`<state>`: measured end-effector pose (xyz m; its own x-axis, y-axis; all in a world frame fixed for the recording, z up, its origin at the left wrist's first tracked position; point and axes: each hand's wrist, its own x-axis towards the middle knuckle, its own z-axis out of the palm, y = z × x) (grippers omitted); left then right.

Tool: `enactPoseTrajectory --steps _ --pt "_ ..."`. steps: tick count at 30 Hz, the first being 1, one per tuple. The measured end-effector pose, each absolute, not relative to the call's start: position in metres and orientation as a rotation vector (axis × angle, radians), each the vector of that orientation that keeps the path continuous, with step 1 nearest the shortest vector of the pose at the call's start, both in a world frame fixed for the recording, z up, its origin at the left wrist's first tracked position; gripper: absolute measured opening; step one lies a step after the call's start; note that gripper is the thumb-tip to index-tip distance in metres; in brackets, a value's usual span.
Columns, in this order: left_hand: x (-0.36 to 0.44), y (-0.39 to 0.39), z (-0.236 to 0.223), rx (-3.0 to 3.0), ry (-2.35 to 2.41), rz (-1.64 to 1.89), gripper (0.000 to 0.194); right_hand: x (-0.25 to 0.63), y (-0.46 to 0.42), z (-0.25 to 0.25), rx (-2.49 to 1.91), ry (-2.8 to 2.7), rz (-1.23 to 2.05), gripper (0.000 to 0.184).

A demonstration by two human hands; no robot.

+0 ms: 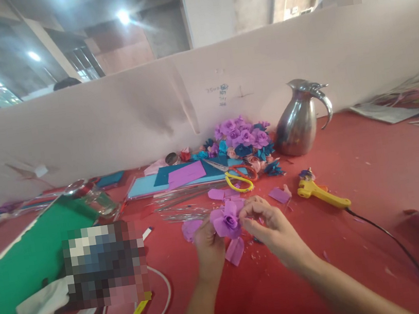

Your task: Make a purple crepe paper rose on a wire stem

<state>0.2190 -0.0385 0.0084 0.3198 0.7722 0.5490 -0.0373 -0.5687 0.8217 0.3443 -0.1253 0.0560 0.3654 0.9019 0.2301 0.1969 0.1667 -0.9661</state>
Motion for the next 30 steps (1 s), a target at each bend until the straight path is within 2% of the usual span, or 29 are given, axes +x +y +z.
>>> enactPoseTrajectory --steps 3,7,15,30 --pt "0.2165 -0.0384 0.0089 1.886 0.673 1.305 0.025 0.3478 -0.1259 0.0561 -1.327 -1.073 0.712 0.013" --pt "0.2148 -0.0392 0.0092 1.962 0.680 1.367 0.019 0.3470 -0.1277 0.0584 -1.397 -1.139 0.538 0.010" --pt "0.2172 -0.0416 0.0122 2.108 0.664 1.443 0.021 0.3423 -0.1279 0.0573 -1.497 -1.225 0.347 0.005" --pt "0.2152 -0.0442 0.0144 2.336 0.748 1.455 0.023 0.3428 -0.1261 0.0550 -1.538 -1.211 0.313 0.011"
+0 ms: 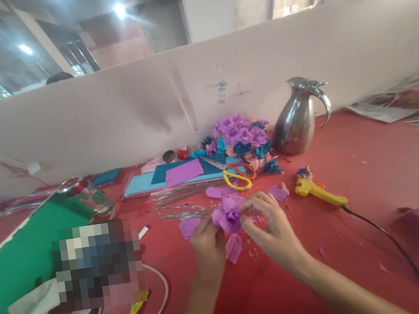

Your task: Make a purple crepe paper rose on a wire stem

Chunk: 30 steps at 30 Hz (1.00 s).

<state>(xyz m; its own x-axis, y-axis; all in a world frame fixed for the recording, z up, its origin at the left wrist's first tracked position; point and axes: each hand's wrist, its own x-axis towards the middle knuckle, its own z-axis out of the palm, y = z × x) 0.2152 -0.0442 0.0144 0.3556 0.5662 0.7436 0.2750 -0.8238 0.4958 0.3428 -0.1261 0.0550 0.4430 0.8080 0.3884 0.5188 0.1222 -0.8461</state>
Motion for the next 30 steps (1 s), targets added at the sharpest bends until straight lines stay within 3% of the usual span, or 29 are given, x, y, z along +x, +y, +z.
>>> enactPoseTrajectory --steps 22,30 --pt "0.220 -0.042 0.022 2.157 0.622 1.238 0.027 0.373 -0.123 0.068 -1.438 -1.340 0.578 0.015" --pt "0.219 -0.042 0.018 2.165 0.644 1.169 0.024 0.371 -0.127 0.073 -1.419 -1.400 0.530 0.017"
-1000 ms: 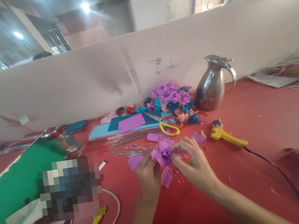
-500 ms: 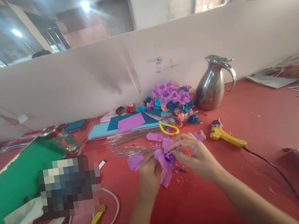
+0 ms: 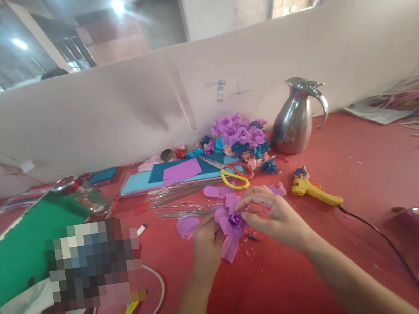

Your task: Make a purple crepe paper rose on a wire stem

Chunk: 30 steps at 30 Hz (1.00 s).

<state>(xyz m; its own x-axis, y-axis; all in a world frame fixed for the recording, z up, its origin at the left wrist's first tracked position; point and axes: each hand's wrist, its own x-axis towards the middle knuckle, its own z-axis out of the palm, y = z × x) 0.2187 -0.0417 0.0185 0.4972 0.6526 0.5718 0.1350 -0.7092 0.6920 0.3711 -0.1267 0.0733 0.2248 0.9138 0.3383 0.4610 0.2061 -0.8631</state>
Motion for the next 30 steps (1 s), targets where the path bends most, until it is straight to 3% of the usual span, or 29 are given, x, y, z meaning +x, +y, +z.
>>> enactPoseTrajectory --steps 11,26,30 --pt "0.219 -0.039 0.018 2.207 0.607 1.155 0.028 0.376 -0.126 0.074 -1.451 -1.590 0.454 0.017" --pt "0.215 -0.034 0.014 2.288 0.470 0.995 0.034 0.385 -0.124 0.071 -1.407 -1.546 0.707 0.026" --pt "0.215 -0.034 0.016 2.285 0.452 1.000 0.034 0.387 -0.125 0.074 -1.416 -1.558 0.725 0.019"
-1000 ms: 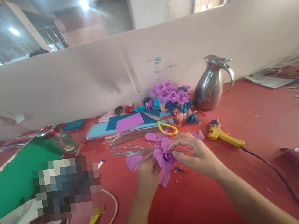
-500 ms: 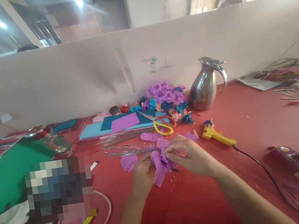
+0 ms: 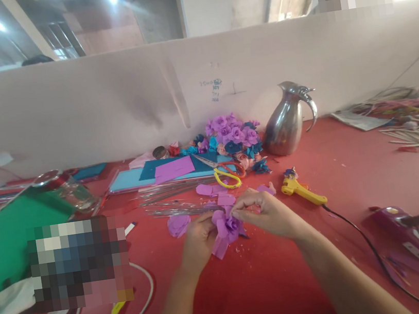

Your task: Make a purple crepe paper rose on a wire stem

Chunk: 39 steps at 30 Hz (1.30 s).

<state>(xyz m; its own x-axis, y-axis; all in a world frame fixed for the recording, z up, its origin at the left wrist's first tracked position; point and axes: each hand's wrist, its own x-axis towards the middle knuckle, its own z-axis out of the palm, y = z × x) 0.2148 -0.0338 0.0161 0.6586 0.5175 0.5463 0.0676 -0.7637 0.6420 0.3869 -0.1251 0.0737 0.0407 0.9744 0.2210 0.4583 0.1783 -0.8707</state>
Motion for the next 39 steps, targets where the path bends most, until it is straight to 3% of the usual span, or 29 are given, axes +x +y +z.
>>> enactPoseTrajectory --steps 13,26,32,39 --pt "0.215 -0.035 0.016 2.277 0.449 0.949 0.034 0.384 -0.123 0.068 -1.441 -1.492 0.806 0.015" --pt "0.216 -0.036 0.016 2.311 0.400 0.958 0.030 0.382 -0.125 0.067 -1.512 -1.562 0.689 0.016" --pt "0.215 -0.036 0.019 2.286 0.393 1.023 0.031 0.375 -0.120 0.055 -1.422 -1.291 1.005 0.029" --pt "0.215 -0.035 0.019 2.242 0.501 1.149 0.033 0.373 -0.119 0.056 -1.329 -1.070 0.994 0.020"
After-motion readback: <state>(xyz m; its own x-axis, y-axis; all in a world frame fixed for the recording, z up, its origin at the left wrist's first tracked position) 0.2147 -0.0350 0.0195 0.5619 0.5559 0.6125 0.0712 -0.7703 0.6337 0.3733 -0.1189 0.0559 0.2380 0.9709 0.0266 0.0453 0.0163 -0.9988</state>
